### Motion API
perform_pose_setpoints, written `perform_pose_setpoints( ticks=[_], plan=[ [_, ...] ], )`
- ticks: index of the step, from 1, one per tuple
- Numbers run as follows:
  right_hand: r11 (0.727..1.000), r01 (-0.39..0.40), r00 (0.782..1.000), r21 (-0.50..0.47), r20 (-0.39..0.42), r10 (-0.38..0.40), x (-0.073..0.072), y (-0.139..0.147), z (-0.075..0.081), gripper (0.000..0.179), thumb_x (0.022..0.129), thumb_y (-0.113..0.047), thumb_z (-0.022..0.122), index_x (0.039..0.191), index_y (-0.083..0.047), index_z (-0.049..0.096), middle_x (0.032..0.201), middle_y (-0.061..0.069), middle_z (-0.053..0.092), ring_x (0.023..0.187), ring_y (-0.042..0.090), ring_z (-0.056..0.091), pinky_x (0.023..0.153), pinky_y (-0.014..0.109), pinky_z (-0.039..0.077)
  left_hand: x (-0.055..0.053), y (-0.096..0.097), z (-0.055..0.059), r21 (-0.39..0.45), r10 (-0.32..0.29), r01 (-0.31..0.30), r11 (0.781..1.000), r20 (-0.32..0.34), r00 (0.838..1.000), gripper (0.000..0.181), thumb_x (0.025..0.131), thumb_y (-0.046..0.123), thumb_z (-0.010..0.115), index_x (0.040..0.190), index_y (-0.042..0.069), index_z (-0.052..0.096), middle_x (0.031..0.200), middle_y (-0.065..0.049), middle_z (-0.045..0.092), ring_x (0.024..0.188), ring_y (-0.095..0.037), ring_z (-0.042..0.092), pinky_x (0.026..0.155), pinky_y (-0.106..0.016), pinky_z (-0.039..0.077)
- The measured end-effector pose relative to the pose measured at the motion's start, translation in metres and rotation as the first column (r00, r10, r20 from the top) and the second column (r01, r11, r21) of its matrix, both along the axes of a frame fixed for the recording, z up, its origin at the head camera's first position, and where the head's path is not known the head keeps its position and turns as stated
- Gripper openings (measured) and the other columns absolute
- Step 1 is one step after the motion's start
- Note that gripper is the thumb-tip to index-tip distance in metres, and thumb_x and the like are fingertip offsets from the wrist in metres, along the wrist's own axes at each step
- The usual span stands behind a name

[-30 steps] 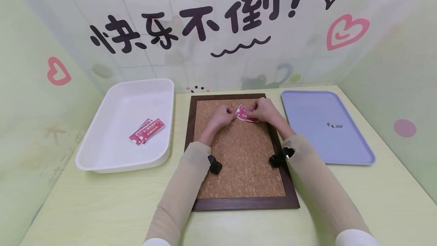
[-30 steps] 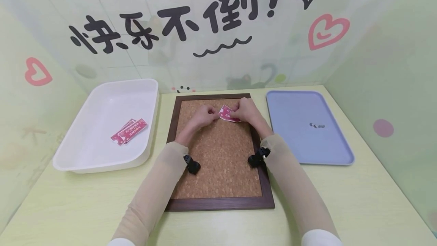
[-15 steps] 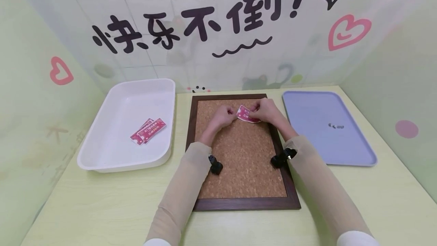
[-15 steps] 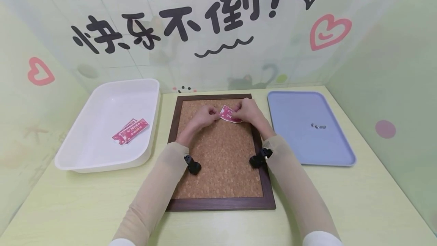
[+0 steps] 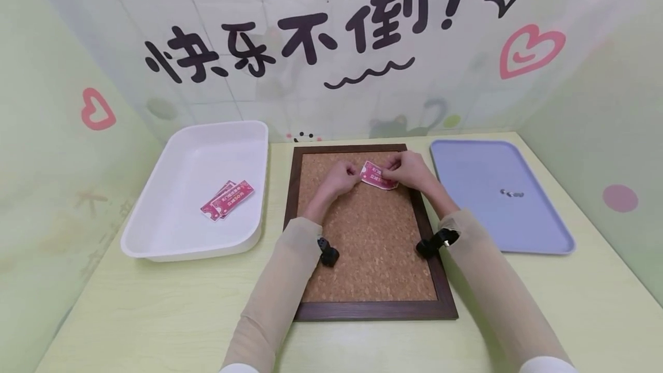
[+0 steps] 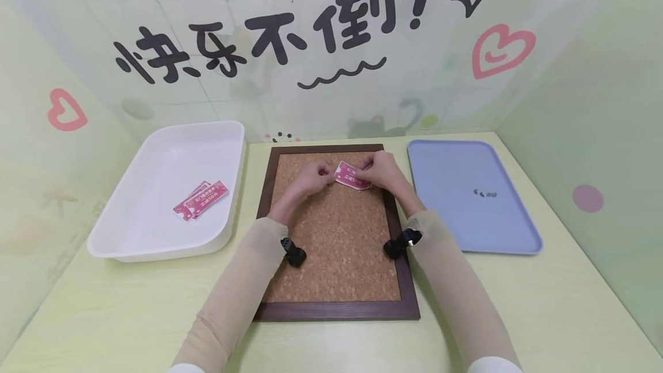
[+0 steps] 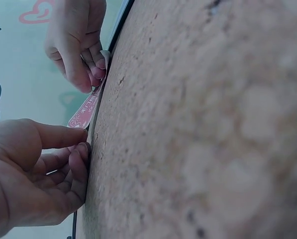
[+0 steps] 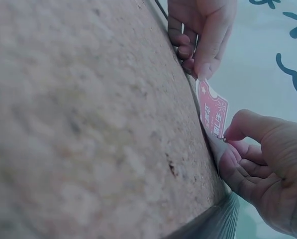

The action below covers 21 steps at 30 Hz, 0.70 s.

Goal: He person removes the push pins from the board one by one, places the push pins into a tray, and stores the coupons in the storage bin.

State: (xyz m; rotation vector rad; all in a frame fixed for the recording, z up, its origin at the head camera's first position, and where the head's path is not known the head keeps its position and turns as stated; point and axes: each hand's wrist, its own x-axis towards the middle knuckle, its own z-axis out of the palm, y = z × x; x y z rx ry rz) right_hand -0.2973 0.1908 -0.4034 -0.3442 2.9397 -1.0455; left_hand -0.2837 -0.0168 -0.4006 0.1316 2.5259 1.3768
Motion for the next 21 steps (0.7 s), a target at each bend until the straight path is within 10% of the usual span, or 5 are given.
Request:
perform_pose_setpoints(
  ticks=[21],
  plan=[
    [0.987, -0.006, 0.998, -0.159, -0.069, -0.005, 0.027, 0.012, 0.009, 0.016, 0.089, -0.007, 0.068, 0.097, 0.005, 0.073, 0.09, 0.016, 0.072, 0.082, 0.02, 0.066, 0.068, 0.019, 0.05, 0.018, -0.023, 0.01, 0.017, 0.009, -0.008, 1.0, -0.034, 0.999, 0.011, 0.104, 0.01, 0.054, 0.1, 0.001, 0.058, 0.088, -0.01, 0.061, 0.074, -0.018, 0.06, 0.06, -0.023, 0.046]
  ],
)
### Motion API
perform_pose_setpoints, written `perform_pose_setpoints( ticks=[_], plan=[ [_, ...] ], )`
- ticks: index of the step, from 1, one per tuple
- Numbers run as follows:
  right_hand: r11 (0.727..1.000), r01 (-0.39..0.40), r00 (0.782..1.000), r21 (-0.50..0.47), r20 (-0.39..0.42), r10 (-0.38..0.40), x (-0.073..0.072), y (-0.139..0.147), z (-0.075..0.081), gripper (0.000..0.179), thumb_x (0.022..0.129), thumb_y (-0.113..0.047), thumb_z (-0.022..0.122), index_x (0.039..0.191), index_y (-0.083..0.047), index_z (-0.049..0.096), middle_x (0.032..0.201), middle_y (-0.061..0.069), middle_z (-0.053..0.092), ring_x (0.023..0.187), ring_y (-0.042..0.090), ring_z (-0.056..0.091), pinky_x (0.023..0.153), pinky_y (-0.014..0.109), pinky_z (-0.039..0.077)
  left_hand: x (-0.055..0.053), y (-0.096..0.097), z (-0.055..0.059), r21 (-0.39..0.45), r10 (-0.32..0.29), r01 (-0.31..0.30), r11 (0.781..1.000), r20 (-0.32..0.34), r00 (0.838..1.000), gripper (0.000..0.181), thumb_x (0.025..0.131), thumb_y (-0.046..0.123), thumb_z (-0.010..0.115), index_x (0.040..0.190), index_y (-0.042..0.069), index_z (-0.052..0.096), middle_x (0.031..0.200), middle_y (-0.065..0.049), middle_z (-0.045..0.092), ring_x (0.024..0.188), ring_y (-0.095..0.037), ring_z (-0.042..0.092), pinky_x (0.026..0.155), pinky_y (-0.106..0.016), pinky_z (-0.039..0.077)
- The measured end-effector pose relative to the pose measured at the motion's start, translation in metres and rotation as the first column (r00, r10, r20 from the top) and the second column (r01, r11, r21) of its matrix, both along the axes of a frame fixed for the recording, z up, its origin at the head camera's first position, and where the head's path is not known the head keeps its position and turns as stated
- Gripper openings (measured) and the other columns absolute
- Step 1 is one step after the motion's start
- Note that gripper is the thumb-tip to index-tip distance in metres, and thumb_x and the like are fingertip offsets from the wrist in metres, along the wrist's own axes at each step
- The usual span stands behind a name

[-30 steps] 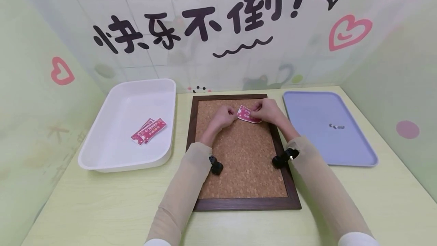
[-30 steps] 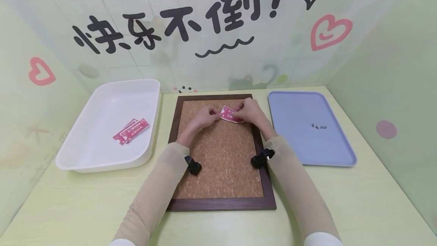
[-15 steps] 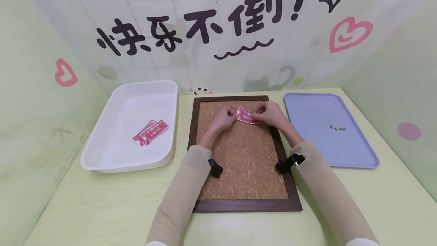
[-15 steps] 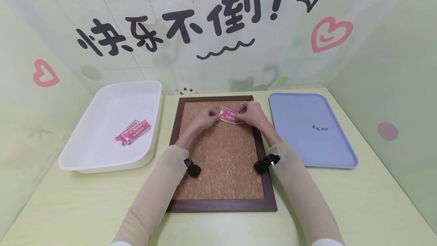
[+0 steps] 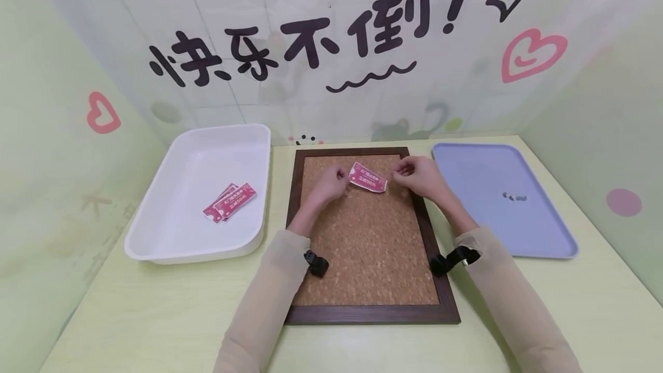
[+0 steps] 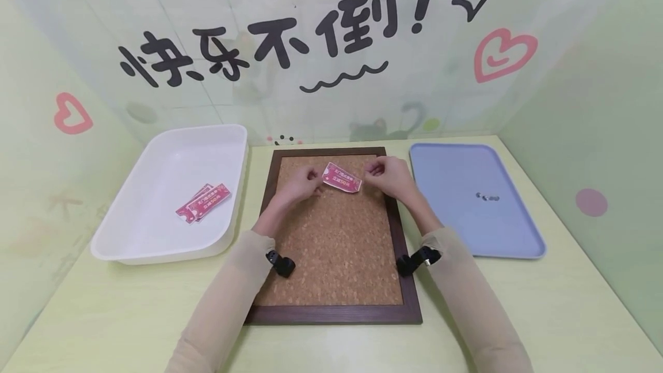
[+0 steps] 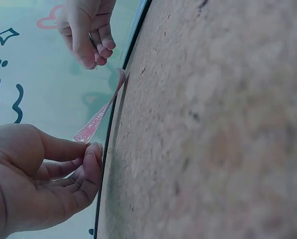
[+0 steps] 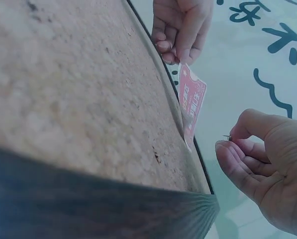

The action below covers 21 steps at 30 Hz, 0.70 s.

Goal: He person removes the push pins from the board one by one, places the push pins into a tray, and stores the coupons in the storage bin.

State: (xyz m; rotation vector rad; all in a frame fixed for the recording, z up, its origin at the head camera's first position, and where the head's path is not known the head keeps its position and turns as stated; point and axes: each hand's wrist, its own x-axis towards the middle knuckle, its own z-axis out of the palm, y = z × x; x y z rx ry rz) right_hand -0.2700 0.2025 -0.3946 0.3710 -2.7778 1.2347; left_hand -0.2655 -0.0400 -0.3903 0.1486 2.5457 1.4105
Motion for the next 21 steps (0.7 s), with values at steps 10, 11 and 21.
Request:
perform_pose_setpoints(
  ticks=[10, 11, 21],
  plan=[
    [1.0, -0.006, 0.998, -0.014, -0.064, 0.005, 0.015, 0.007, 0.007, 0.013, 0.09, -0.007, 0.069, 0.097, 0.003, 0.072, 0.09, 0.015, 0.072, 0.081, 0.022, 0.066, 0.068, 0.018, 0.051, 0.011, -0.021, 0.006, -0.034, -0.038, 0.032, 0.999, -0.165, 0.986, 0.011, 0.104, 0.011, 0.054, 0.102, 0.002, 0.061, 0.092, -0.012, 0.064, 0.077, -0.019, 0.058, 0.061, -0.026, 0.046],
    [1.0, -0.006, 0.998, -0.016, -0.067, 0.005, 0.016, 0.008, 0.007, 0.013, 0.09, -0.007, 0.069, 0.097, 0.003, 0.072, 0.09, 0.015, 0.072, 0.081, 0.022, 0.066, 0.068, 0.018, 0.051, 0.013, -0.023, 0.007, -0.033, -0.038, 0.032, 0.999, -0.175, 0.984, 0.011, 0.104, 0.011, 0.054, 0.102, 0.002, 0.061, 0.092, -0.011, 0.063, 0.079, -0.019, 0.058, 0.063, -0.026, 0.047],
    [0.999, 0.001, 0.994, -0.041, -0.11, -0.006, 0.028, 0.022, 0.012, 0.011, 0.089, -0.004, 0.069, 0.095, 0.004, 0.07, 0.087, 0.015, 0.07, 0.077, 0.017, 0.065, 0.068, 0.014, 0.05, 0.027, -0.044, 0.021, 0.028, -0.059, 0.068, 0.997, -0.264, 0.963, 0.013, 0.104, 0.011, 0.055, 0.102, 0.0, 0.061, 0.092, -0.022, 0.068, 0.079, -0.027, 0.064, 0.061, -0.027, 0.047]
  ],
)
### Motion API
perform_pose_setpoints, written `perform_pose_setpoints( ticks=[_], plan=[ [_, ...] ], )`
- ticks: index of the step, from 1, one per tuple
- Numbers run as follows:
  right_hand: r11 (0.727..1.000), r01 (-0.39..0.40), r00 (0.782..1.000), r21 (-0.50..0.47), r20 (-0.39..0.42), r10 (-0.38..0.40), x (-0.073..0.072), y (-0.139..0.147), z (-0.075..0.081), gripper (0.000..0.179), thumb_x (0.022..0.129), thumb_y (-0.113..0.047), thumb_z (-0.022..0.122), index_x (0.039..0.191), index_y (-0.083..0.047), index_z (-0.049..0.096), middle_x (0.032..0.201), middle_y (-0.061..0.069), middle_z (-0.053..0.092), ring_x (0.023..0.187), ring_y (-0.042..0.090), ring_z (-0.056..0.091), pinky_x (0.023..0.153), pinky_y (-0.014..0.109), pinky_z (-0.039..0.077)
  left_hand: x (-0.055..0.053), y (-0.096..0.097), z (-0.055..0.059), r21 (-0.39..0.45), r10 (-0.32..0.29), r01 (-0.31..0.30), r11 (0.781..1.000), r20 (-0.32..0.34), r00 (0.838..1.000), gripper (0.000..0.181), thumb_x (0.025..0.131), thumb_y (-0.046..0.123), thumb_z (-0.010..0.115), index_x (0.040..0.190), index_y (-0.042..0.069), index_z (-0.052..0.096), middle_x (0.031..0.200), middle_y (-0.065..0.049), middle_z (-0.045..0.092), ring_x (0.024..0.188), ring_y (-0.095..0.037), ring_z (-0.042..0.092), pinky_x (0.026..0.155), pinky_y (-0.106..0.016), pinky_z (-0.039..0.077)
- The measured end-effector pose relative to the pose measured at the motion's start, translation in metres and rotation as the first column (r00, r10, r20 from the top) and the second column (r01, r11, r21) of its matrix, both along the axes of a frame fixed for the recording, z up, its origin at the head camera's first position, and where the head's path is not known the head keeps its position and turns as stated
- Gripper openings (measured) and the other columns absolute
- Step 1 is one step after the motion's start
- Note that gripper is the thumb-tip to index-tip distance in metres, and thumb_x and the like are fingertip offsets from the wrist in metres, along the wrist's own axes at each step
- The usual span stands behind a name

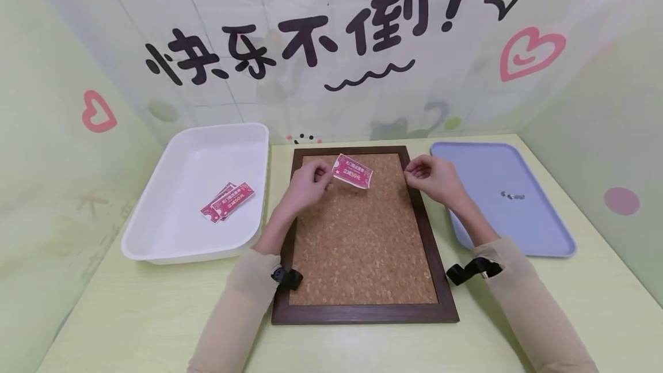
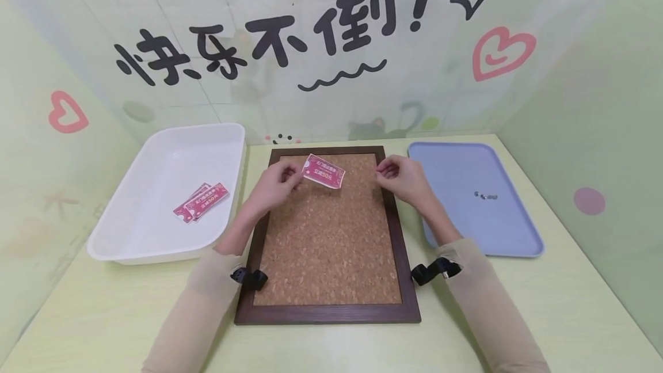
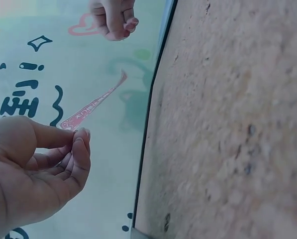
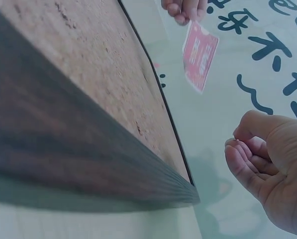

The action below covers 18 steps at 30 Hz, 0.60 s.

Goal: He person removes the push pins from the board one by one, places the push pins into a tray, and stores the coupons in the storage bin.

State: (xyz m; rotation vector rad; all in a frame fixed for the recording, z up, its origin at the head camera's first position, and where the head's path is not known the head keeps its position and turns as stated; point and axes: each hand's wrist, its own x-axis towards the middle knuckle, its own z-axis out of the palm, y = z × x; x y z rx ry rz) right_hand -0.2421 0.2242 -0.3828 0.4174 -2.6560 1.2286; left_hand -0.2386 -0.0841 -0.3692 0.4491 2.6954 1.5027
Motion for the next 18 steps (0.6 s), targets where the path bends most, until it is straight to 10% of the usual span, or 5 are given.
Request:
perform_pose_setpoints(
  ticks=[18],
  plan=[
    [0.997, 0.063, 0.995, -0.04, -0.075, -0.066, 0.013, 0.046, 0.004, 0.009, 0.087, 0.002, 0.069, 0.093, 0.008, 0.068, 0.086, 0.02, 0.069, 0.07, -0.004, 0.058, 0.066, 0.009, 0.049, 0.024, -0.052, 0.023, 0.086, 0.05, -0.047, 0.995, -0.037, 0.998, 0.014, 0.103, 0.009, 0.056, 0.108, -0.004, 0.06, 0.096, -0.021, 0.065, 0.085, -0.034, 0.065, 0.069, -0.032, 0.056]
  ],
)
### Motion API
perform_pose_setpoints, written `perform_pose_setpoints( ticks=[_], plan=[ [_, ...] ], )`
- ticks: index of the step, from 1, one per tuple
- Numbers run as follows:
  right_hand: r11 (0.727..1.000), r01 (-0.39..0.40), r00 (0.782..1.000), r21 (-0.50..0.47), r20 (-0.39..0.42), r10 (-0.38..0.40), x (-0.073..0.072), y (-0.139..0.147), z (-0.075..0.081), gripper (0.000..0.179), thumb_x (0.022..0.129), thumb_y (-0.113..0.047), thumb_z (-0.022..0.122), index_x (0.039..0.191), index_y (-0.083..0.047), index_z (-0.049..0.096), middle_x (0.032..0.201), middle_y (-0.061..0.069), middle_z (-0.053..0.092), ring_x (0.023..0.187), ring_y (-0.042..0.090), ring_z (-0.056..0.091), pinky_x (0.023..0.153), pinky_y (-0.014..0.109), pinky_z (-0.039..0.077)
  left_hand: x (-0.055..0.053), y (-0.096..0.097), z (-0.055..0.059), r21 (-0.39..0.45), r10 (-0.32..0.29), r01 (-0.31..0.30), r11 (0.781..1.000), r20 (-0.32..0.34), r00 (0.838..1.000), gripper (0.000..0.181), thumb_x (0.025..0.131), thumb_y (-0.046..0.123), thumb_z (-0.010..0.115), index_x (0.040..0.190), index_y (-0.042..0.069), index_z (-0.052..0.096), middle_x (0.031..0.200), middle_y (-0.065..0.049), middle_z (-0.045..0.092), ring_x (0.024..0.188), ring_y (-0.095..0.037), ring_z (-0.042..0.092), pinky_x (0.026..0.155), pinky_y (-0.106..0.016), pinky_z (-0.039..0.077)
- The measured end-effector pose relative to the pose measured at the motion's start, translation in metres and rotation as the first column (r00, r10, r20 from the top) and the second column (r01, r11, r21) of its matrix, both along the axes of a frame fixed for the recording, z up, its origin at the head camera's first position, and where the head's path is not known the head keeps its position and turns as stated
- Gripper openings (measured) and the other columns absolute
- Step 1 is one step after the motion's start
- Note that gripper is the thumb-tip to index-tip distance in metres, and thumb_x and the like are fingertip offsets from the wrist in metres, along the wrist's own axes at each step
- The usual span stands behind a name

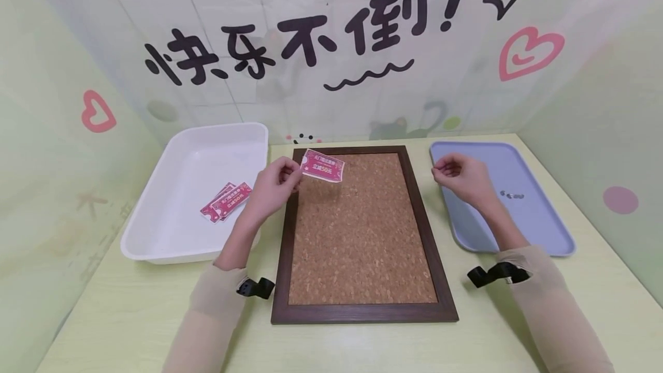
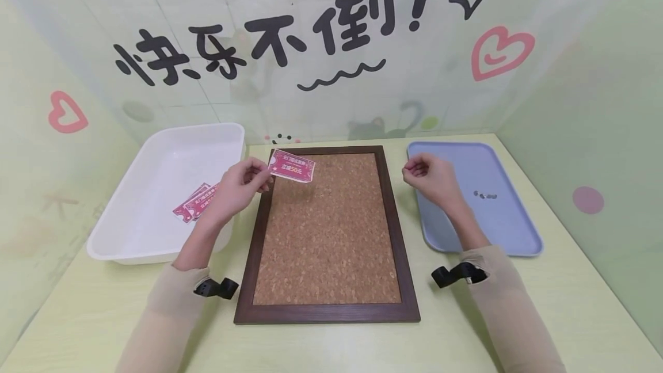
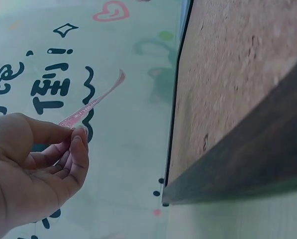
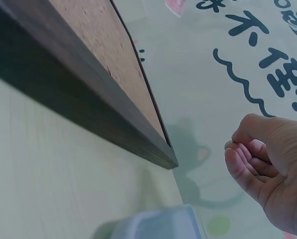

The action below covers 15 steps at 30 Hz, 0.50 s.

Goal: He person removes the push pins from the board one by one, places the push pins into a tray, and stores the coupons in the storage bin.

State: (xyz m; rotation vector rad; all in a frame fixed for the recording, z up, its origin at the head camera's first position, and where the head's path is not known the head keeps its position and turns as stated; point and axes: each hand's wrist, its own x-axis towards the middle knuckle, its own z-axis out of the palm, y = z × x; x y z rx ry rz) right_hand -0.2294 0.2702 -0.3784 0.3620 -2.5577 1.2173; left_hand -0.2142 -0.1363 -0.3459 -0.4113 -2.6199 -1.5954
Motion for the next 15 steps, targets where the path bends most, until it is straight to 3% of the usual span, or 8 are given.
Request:
perform_pose_setpoints(
  ticks=[5, 9, 15],
  plan=[
    [0.999, 0.03, 1.0, 0.026, -0.001, -0.03, 0.004, 0.016, 0.0, 0.011, 0.09, -0.001, 0.069, 0.095, 0.009, 0.069, 0.088, 0.023, 0.069, 0.069, -0.007, 0.058, 0.064, 0.009, 0.049, 0.001, -0.019, 0.002, 0.037, 0.038, -0.037, 0.999, -0.017, 0.999, 0.016, 0.103, 0.008, 0.057, 0.108, -0.007, 0.06, 0.097, -0.022, 0.065, 0.081, -0.029, 0.065, 0.07, -0.027, 0.056],
    [0.998, 0.059, 0.998, 0.036, -0.01, -0.059, 0.008, 0.029, 0.001, 0.013, 0.091, -0.004, 0.069, 0.096, 0.009, 0.07, 0.087, 0.022, 0.07, 0.067, -0.008, 0.058, 0.061, 0.009, 0.049, 0.003, -0.035, 0.001, 0.049, 0.074, -0.073, 0.996, -0.029, 0.997, 0.018, 0.103, 0.008, 0.057, 0.108, -0.008, 0.059, 0.094, -0.017, 0.064, 0.078, -0.017, 0.063, 0.068, -0.02, 0.054],
    [0.993, 0.117, 0.993, 0.031, -0.009, -0.117, 0.012, 0.049, 0.002, 0.015, 0.093, -0.007, 0.07, 0.098, 0.007, 0.071, 0.081, 0.01, 0.072, 0.063, -0.006, 0.061, 0.06, 0.01, 0.048, 0.004, -0.057, -0.002, 0.062, 0.116, -0.114, 0.992, -0.037, 0.993, 0.021, 0.104, 0.01, 0.056, 0.109, -0.01, 0.058, 0.097, -0.025, 0.064, 0.075, -0.01, 0.061, 0.072, -0.022, 0.056]
  ],
)
